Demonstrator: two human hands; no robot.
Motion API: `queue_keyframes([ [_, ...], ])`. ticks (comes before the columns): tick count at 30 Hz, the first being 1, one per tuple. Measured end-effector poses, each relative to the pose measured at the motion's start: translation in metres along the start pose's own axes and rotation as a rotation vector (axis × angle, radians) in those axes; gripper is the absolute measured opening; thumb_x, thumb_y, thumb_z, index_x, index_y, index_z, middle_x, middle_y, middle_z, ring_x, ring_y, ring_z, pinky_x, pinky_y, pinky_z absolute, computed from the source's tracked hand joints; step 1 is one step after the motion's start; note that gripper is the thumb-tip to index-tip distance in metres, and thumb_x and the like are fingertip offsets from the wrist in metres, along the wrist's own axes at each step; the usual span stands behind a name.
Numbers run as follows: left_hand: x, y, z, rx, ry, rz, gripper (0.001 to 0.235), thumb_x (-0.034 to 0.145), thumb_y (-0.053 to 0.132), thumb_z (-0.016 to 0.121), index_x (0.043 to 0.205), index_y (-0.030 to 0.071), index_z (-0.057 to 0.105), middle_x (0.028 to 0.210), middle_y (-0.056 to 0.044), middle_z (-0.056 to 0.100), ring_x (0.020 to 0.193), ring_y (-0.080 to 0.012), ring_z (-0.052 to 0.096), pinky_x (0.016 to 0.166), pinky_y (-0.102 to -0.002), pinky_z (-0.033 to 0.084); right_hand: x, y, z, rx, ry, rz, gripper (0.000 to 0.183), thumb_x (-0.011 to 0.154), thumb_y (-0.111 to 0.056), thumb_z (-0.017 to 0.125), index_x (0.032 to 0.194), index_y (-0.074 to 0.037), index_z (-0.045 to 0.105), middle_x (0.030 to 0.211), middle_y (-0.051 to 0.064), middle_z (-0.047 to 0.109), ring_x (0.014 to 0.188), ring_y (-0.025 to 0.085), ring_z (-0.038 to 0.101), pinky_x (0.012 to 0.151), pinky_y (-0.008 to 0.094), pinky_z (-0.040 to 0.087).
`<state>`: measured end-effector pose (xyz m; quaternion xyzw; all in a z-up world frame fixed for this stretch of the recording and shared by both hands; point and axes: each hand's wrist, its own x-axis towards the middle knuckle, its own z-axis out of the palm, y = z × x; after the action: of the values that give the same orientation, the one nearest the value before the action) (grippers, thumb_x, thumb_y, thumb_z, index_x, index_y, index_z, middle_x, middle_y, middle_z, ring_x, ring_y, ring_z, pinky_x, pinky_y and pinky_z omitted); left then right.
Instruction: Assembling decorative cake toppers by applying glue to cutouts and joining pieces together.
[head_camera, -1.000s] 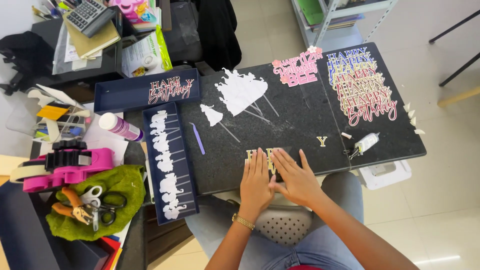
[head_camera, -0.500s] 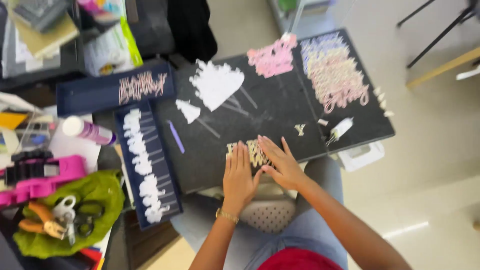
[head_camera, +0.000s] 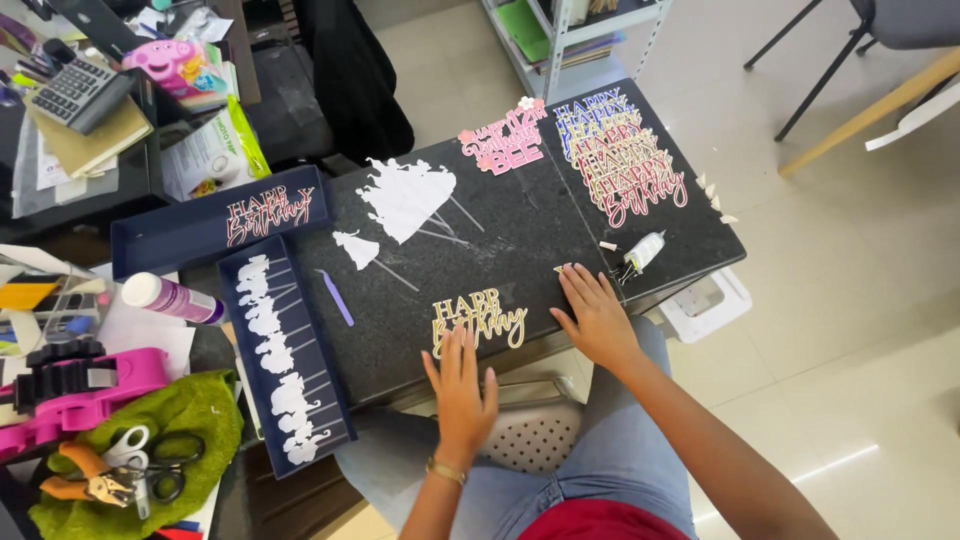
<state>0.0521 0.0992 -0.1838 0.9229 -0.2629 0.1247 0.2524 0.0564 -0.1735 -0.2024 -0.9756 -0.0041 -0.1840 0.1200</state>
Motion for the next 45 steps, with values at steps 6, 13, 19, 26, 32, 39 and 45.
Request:
queue_keyframes([
  [6, -0.062, 0.042, 0.013, -0.281, -0.007, -0.047, 0.059, 0.103, 0.024, 0.046, 0.156, 0.001, 0.036, 0.166, -0.015, 0.035, 0.157, -0.0328, 0.027, 0.127, -0.063, 0.007, -0.024, -0.003, -0.017, 0.014, -0.05, -0.296, 0.07, 0.098, -0.049, 0.063, 0.152, -0.006, 0.048, 0.16, 0.007, 0.047, 0.151, 0.027, 0.04, 0.123, 0.055, 0.028],
  [13, -0.079, 0.069, 0.027, -0.538, -0.187, -0.156, 0.066, 0.095, 0.014, 0.052, 0.158, 0.004, 0.032, 0.165, -0.014, 0.034, 0.155, -0.0313, 0.028, 0.125, -0.056, 0.009, -0.035, 0.018, -0.009, 0.191, 0.139, -0.394, 0.03, 0.098, 0.0, 0.065, 0.127, -0.003, 0.068, 0.133, 0.01, 0.068, 0.126, 0.029, 0.064, 0.116, 0.053, 0.045],
  [19, -0.081, 0.071, 0.03, -0.645, -0.192, -0.158, 0.066, 0.091, 0.011, 0.054, 0.155, 0.004, 0.037, 0.159, -0.016, 0.043, 0.147, -0.0334, 0.041, 0.12, -0.049, 0.027, -0.024, -0.013, -0.027, 0.315, 0.36, -0.282, 0.019, 0.096, 0.0, 0.068, 0.115, -0.001, 0.072, 0.115, 0.011, 0.076, 0.107, 0.026, 0.074, 0.106, 0.047, 0.056],
  [26, -0.052, 0.076, 0.027, -1.059, 0.008, -0.418, 0.073, 0.09, 0.029, 0.071, 0.154, 0.008, 0.042, 0.148, -0.013, 0.062, 0.13, -0.0265, 0.066, 0.102, -0.04, 0.053, -0.048, -0.097, -0.068, 1.721, 0.145, 1.204, 0.028, 0.085, 0.014, 0.072, 0.112, 0.012, 0.077, 0.098, 0.03, 0.08, 0.079, 0.033, 0.076, 0.08, 0.041, 0.065],
  [32, 0.006, 0.104, -0.023, -0.943, 0.197, -0.082, 0.021, 0.087, 0.007, 0.075, 0.108, 0.002, 0.078, 0.114, -0.015, 0.077, 0.108, -0.0273, 0.075, 0.096, -0.036, 0.062, -0.069, -0.105, -0.094, 2.107, -0.049, 1.364, 0.027, 0.09, 0.003, 0.069, 0.116, 0.003, 0.075, 0.091, 0.018, 0.077, 0.075, 0.022, 0.072, 0.075, 0.037, 0.063],
  [39, 0.019, 0.115, -0.039, -0.982, -0.041, -0.173, 0.028, 0.086, 0.015, 0.077, 0.112, 0.006, 0.08, 0.114, -0.01, 0.077, 0.105, -0.0204, 0.072, 0.092, -0.032, 0.058, -0.077, -0.088, -0.108, 2.101, -0.124, 1.31, 0.023, 0.092, 0.001, 0.067, 0.113, 0.002, 0.074, 0.094, 0.015, 0.076, 0.087, 0.027, 0.074, 0.081, 0.038, 0.062],
  [45, 0.017, 0.111, -0.032, -1.196, -0.017, -0.27, 0.024, 0.082, 0.01, 0.082, 0.105, 0.003, 0.081, 0.108, -0.015, 0.079, 0.102, -0.0229, 0.074, 0.091, -0.033, 0.059, -0.066, -0.034, -0.107, 1.715, -0.063, 1.077, 0.036, 0.092, -0.006, 0.064, 0.123, 0.009, 0.072, 0.098, 0.031, 0.081, 0.09, 0.037, 0.079, 0.087, 0.047, 0.064],
])
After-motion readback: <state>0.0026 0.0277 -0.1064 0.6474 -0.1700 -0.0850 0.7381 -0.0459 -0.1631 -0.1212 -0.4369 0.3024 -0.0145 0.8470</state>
